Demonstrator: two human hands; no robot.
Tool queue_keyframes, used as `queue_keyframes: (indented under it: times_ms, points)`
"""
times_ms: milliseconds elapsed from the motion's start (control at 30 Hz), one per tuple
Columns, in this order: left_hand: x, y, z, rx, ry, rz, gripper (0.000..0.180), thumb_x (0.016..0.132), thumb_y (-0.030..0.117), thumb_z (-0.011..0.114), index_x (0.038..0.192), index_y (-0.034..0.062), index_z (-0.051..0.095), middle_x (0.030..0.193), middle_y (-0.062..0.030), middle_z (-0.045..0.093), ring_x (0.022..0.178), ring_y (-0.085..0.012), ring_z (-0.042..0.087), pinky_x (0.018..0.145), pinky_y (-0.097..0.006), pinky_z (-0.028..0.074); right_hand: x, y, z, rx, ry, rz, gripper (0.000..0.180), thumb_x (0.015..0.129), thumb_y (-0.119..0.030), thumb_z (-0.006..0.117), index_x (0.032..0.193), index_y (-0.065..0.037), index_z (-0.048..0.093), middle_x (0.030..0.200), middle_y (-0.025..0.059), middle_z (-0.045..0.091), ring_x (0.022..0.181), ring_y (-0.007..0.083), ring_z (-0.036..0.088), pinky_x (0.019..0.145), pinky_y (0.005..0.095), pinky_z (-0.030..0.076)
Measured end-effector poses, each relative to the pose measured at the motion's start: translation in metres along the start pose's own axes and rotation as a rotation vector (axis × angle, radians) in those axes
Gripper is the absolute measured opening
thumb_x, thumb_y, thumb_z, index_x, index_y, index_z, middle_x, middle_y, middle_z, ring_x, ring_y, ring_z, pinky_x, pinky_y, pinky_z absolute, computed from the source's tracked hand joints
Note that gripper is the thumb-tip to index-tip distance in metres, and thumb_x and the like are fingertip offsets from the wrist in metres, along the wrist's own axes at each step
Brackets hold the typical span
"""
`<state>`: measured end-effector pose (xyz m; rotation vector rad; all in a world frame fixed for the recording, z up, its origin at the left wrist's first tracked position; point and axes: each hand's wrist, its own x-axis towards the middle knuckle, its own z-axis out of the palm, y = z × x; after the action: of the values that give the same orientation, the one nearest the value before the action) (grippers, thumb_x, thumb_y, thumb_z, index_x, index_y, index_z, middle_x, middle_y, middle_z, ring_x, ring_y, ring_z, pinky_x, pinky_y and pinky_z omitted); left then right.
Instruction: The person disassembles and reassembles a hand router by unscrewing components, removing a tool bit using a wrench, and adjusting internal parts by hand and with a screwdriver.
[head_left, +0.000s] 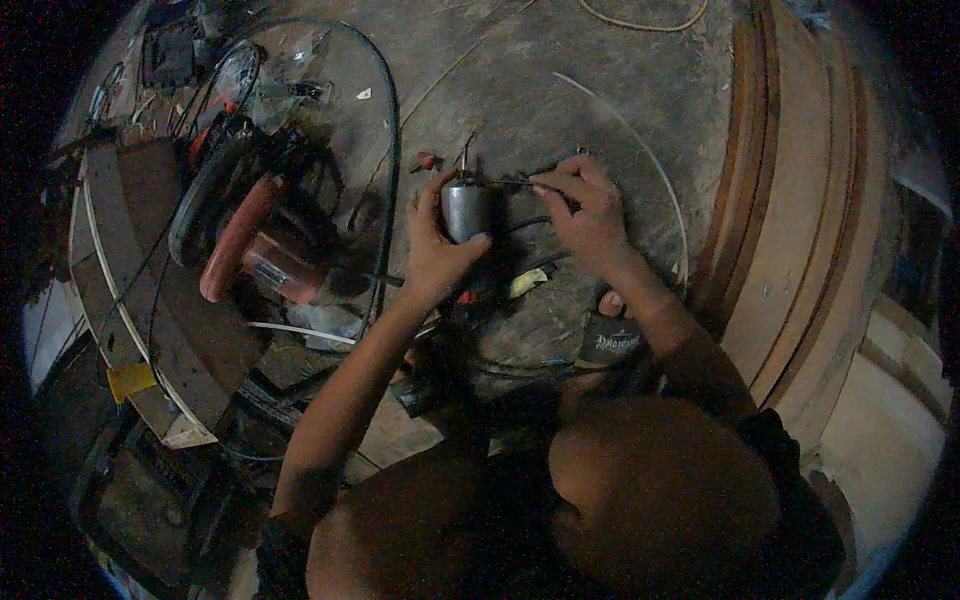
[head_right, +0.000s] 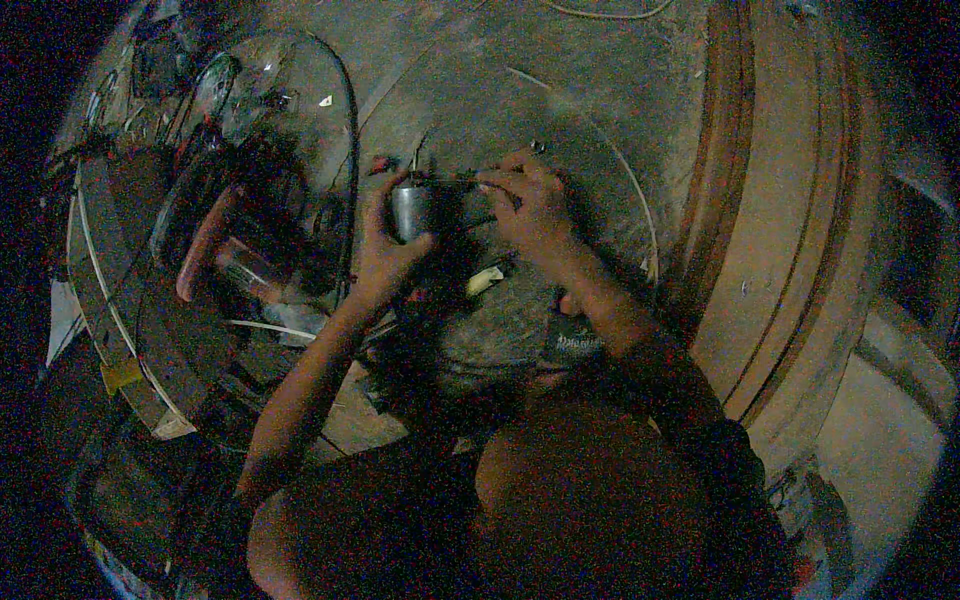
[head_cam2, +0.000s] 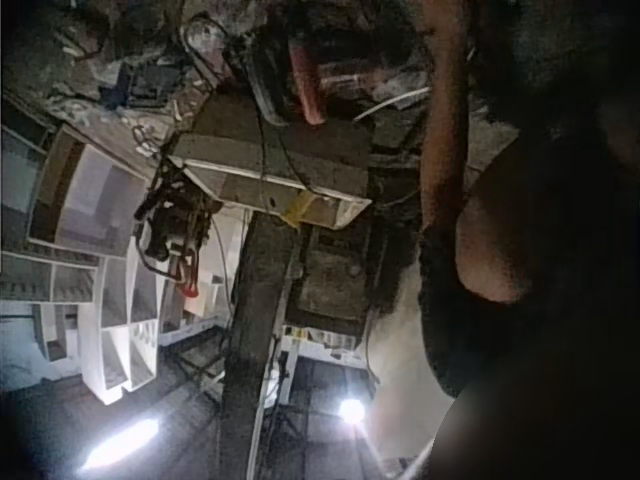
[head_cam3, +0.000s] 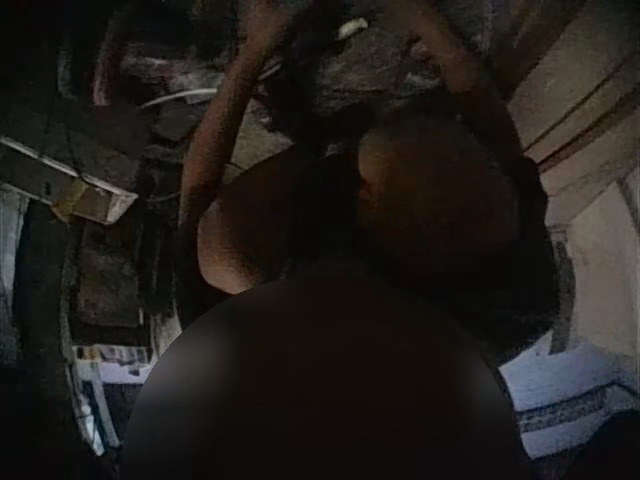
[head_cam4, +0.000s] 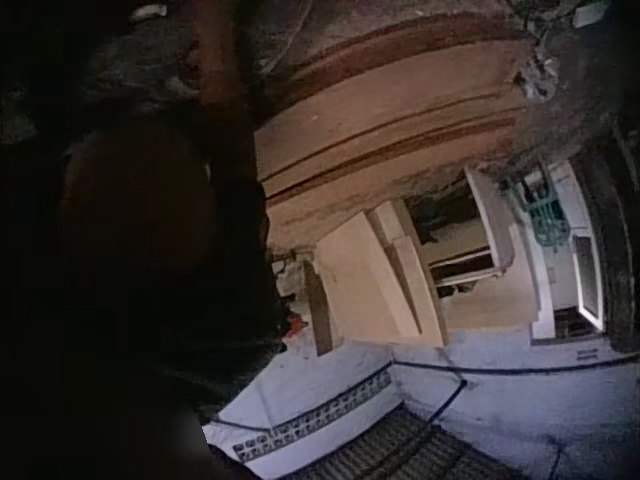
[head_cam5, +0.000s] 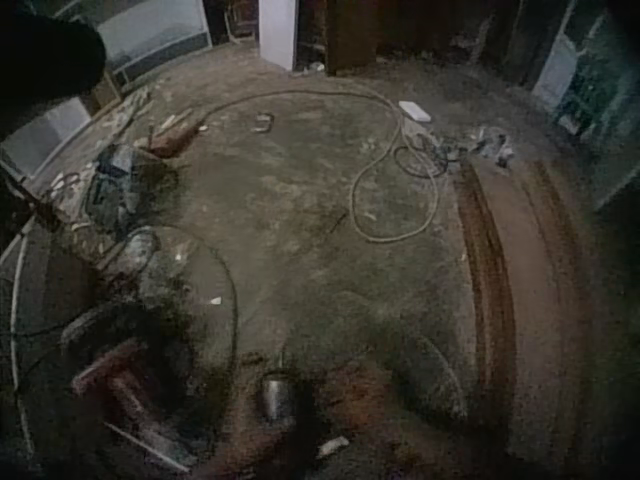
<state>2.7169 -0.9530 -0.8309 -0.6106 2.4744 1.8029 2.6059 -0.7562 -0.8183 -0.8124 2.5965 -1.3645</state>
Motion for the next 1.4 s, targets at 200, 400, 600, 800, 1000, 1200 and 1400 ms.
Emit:
queue_keyframes:
  times_ms: [200,400,600,800,1000,1200,1400]
  points:
    - [-0.004,-0.012,-0.002,-0.002,0.04,0.045,0.083,0.065,0.012,0.075,0.141,0.0153,0.042,0.127,-0.0198,0.04,0.121,-0.0373,0.044,0.107,-0.044,0.037,0.003,-0.001,0.003,-0.089,-0.002,0.023,0.016,0.081,-0.009,0.073,0.097,-0.011,0.075,0.097,0.0107,0.062,0.088,0.0286,0.064,0.077,0.0376,0.054]
    - [-0.003,-0.017,-0.002,-0.075,0.022,-0.011,0.082,0.066,0.013,0.074,0.141,0.0121,0.041,0.129,-0.0208,0.039,0.124,-0.0382,0.042,0.107,-0.045,0.037,0.005,0.002,0.009,-0.073,-0.018,0.026,0.017,0.081,-0.01,0.074,0.097,-0.013,0.075,0.096,0.0112,0.062,0.088,0.0295,0.064,0.078,0.0374,0.053]
    - [0.005,-0.018,0.0,0.169,0.048,0.244,0.086,0.066,0.015,0.075,0.142,0.0046,0.037,0.134,-0.0233,0.039,0.126,-0.041,0.039,0.109,-0.048,0.033,0.0,0.012,0.015,-0.031,-0.062,0.022,0.015,0.084,-0.013,0.073,0.099,-0.013,0.075,0.099,0.013,0.062,0.093,0.0304,0.064,0.08,0.0388,0.054]
    - [0.006,-0.004,0.009,0.281,0.034,0.2,0.093,0.065,0.017,0.077,0.147,0.0114,0.035,0.134,-0.0237,0.042,0.127,-0.0414,0.04,0.11,-0.048,0.032,0.017,0.007,0.008,-0.206,-0.059,-0.035,0.016,0.082,-0.016,0.074,0.097,-0.013,0.076,0.096,0.0128,0.062,0.087,0.0305,0.063,0.076,0.0403,0.052]
    - [0.011,0.007,-0.005,0.317,-0.078,0.115,0.084,0.065,0.02,0.078,0.142,0.0161,0.045,0.129,-0.0239,0.045,0.122,-0.0433,0.043,0.106,-0.051,0.036,0.015,0.017,0.011,-0.141,-0.143,0.016,0.017,0.077,-0.015,0.078,0.094,-0.011,0.076,0.086,0.0097,0.06,0.084,0.0277,0.061,0.076,0.0377,0.049]
    - [0.009,0.011,0.001,0.529,0.012,0.131,0.08,0.067,0.028,0.079,0.139,0.0151,0.048,0.133,-0.023,0.046,0.125,-0.0429,0.043,0.106,-0.052,0.036,0.016,0.023,0.006,-0.21,-0.157,-0.195,0.027,0.079,-0.023,0.077,0.104,-0.012,0.074,0.098,0.0068,0.064,0.098,0.0286,0.058,0.089,0.0402,0.047]
    - [0.012,0.014,0.001,0.547,-0.016,0.098,0.081,0.067,0.03,0.08,0.139,0.0136,0.048,0.136,-0.0234,0.045,0.127,-0.0425,0.042,0.107,-0.052,0.036,0.046,0.051,-0.001,-0.496,-0.279,-0.389,0.029,0.084,-0.027,0.071,0.111,-0.015,0.07,0.105,0.0048,0.064,0.105,0.0291,0.056,0.093,0.0422,0.046]
